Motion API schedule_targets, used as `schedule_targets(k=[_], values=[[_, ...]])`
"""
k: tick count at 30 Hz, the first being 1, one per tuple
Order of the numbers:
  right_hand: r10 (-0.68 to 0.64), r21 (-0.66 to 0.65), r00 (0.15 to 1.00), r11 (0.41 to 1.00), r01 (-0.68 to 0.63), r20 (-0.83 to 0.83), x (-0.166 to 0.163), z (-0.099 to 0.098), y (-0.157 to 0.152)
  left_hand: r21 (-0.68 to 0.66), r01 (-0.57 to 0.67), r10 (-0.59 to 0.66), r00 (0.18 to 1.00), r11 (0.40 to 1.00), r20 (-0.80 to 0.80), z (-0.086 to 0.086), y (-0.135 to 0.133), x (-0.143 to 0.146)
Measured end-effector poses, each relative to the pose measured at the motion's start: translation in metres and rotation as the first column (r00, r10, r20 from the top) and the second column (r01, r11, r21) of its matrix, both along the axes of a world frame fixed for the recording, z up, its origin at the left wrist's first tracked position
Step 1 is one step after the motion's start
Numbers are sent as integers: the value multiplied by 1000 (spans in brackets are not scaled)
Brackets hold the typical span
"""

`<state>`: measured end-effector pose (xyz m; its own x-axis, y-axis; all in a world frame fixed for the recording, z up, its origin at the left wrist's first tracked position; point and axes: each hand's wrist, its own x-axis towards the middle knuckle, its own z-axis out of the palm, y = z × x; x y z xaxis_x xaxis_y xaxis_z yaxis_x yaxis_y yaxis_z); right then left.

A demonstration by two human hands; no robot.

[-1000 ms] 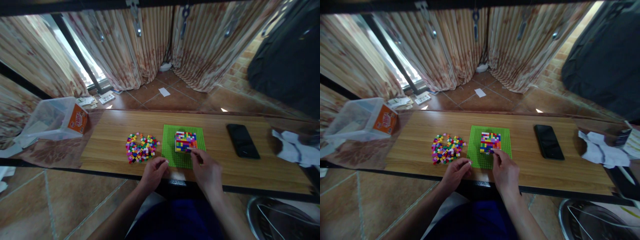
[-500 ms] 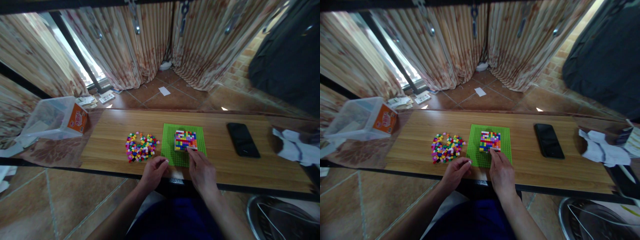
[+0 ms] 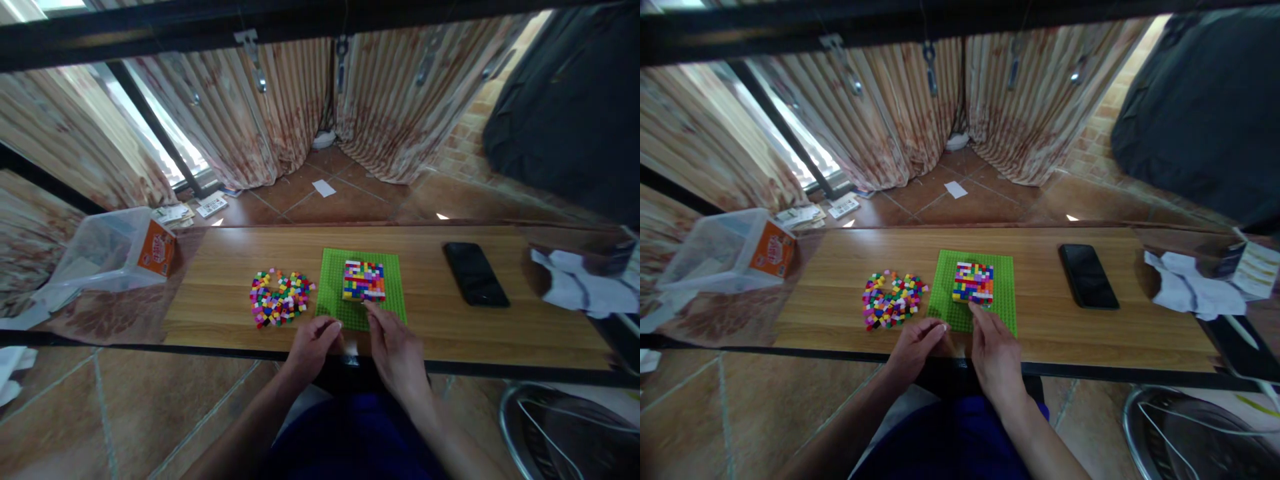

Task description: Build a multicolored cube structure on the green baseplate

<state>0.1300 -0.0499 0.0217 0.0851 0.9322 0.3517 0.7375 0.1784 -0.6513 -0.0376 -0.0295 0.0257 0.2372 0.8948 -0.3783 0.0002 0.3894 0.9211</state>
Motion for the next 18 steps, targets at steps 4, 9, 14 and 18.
schedule_targets(k=[4,9,14,18], values=[[150,-111,951,976,-185,-270,-8,6,-16,24,94,-95,995,995,40,2,-3,5],[152,-201,899,947,-251,-411,-5,11,-21,10,156,-156,985,988,79,8,-5,10],[95,-211,880,954,-215,-466,-1,10,-17,-43,150,-143,980,988,136,10,-5,15],[66,-167,866,971,-170,-495,-1,7,-16,-78,125,-109,977,989,185,10,-5,16]])
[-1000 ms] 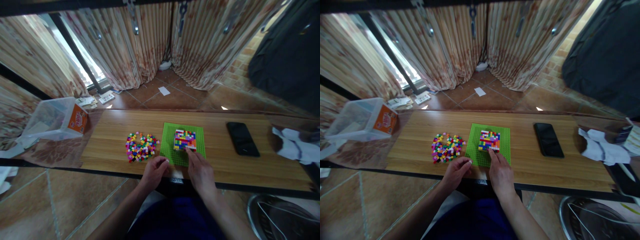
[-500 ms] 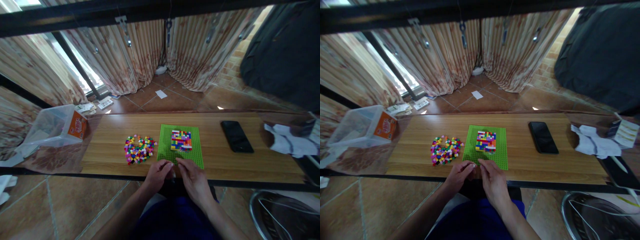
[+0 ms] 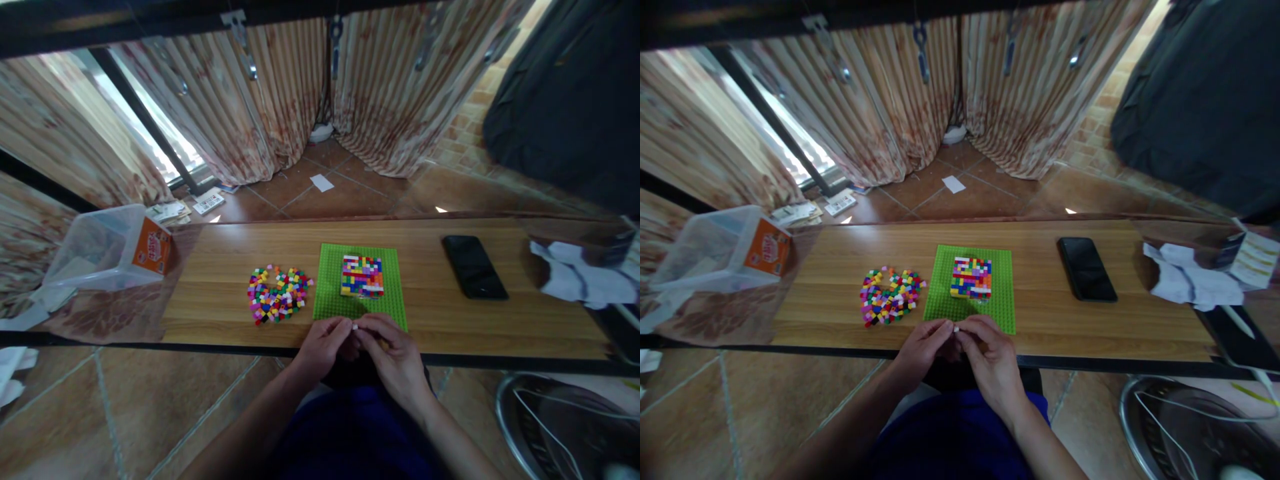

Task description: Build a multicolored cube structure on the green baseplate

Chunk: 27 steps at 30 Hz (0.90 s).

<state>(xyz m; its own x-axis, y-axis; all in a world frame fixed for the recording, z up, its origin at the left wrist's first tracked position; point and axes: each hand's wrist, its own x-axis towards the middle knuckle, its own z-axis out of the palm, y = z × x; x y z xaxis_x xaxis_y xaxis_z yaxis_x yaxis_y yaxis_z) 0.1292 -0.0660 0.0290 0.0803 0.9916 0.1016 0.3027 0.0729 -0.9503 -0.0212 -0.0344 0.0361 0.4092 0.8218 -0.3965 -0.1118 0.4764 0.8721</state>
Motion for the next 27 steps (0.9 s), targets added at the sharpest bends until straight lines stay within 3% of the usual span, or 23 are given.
schedule_targets(k=[11,16,20,23,27], values=[[-85,76,993,994,79,84,3,-6,1,-10,-10,10,1000,1000,-2,1,2,2],[-336,342,877,914,216,344,19,-12,20,113,-95,110,985,989,-136,-5,5,-1],[-414,486,776,859,161,476,27,-18,38,202,-196,230,960,959,-160,-13,12,-4],[-418,498,770,854,151,483,26,-23,44,229,-161,200,967,960,-159,-19,16,-4],[-392,424,830,881,212,398,23,-29,46,246,-77,125,974,966,-188,-25,19,-2]])
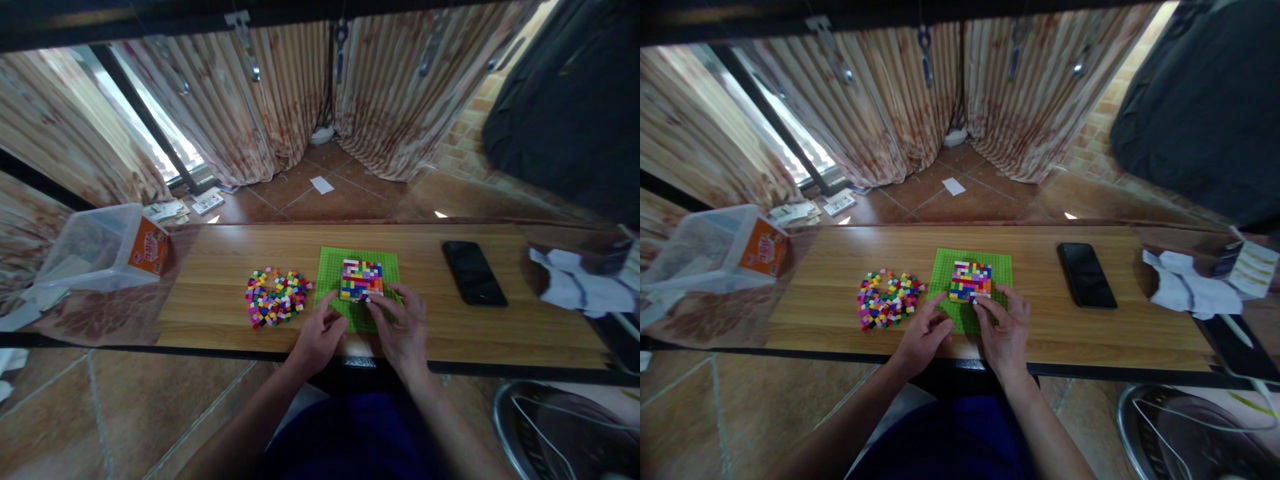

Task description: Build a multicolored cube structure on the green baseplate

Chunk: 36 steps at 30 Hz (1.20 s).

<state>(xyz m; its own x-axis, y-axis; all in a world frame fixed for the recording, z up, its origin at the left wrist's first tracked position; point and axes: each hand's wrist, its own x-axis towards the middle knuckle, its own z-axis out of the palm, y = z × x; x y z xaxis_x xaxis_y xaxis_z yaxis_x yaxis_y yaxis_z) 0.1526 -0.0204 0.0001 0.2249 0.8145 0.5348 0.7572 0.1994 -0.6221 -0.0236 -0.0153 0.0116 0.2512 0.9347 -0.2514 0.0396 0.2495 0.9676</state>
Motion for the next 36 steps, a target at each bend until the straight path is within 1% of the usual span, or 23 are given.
schedule_targets(k=[3,6,9,13,17,20,24,29,32,36], values=[[-20,-79,988,997,8,-153,0,-1,0,11,32,-32,999,999,-31,-1,1,0],[-25,-133,960,991,-13,-278,0,2,3,35,61,-59,997,998,-58,-1,1,0],[-20,-158,922,986,-45,-386,-1,4,6,54,76,-72,994,996,-77,0,1,0],[-17,-174,846,981,-90,-533,-2,3,10,70,89,-80,989,994,-123,0,1,0],[-28,-192,778,974,-120,-627,-2,1,11,84,87,-74,986,993,-148,2,1,0],[-44,-204,740,970,-128,-671,-2,1,12,94,87,-72,985,992,-154,2,0,0],[-64,-225,725,966,-127,-686,-3,2,12,109,85,-68,986,990,-153,2,-1,0],[-71,-232,677,961,-150,-732,-2,0,14,125,87,-65,983,988,-171,2,-1,2],[-67,-237,684,958,-159,-727,0,-1,15,123,77,-55,983,989,-176,2,-1,2],[-35,-211,692,962,-171,-722,0,0,14,134,76,-55,987,988,-154,-1,-1,2]])
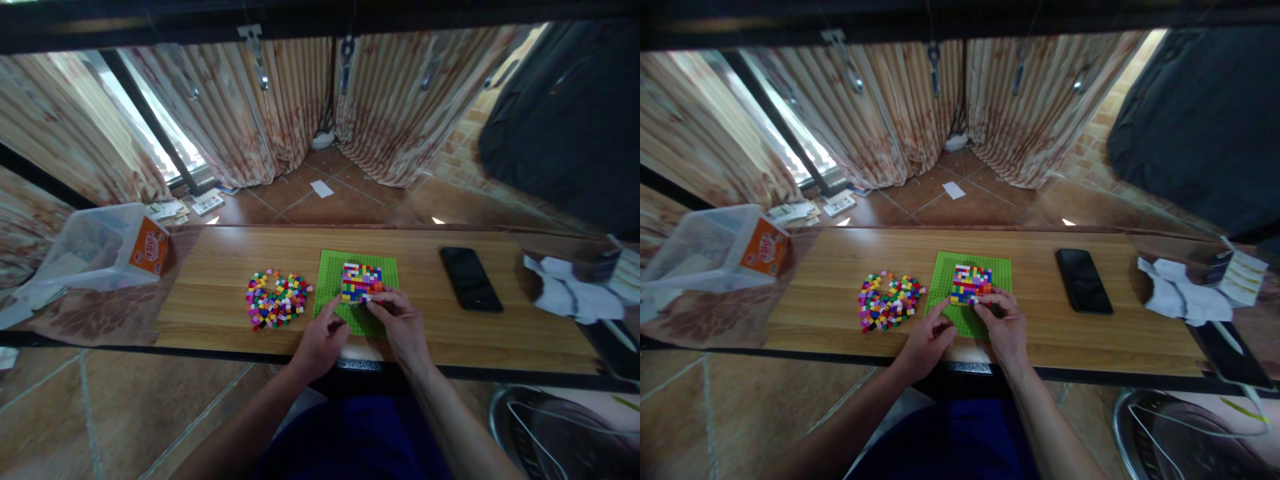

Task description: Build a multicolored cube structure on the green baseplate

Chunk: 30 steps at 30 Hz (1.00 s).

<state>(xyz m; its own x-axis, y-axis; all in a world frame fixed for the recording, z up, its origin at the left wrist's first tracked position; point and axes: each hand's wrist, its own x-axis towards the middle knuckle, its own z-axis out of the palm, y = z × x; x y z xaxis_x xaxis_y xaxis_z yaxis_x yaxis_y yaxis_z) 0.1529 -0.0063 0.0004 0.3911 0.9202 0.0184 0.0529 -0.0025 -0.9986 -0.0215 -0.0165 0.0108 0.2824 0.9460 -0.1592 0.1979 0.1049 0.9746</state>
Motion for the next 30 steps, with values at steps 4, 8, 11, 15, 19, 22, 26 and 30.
schedule_targets(k=[4,8,11,15,19,22,26,30], values=[[-60,49,994,997,64,-88,4,0,-7,30,9,-8,1000,1000,-18,-3,-1,1],[-158,86,986,983,162,-59,12,0,-17,0,44,-44,999,999,28,-4,-6,6],[-213,149,968,970,193,133,13,10,-24,-4,72,-72,997,997,36,-4,-10,12],[-167,238,902,968,74,399,-5,34,-30,-52,48,-44,995,998,85,-8,-13,14],[127,147,836,960,-240,533,-43,46,-28,-79,41,-25,982,996,189,-7,-17,1],[310,53,753,908,-415,581,-70,37,-17,-58,5,8,976,998,216,-2,-27,-20],[430,-65,642,857,-511,635,-91,15,1,-156,-118,139,982,981,131,1,-43,-51],[453,-118,548,834,-538,703,-98,3,11,-223,-213,243,963,951,117,-4,-49,-66]])
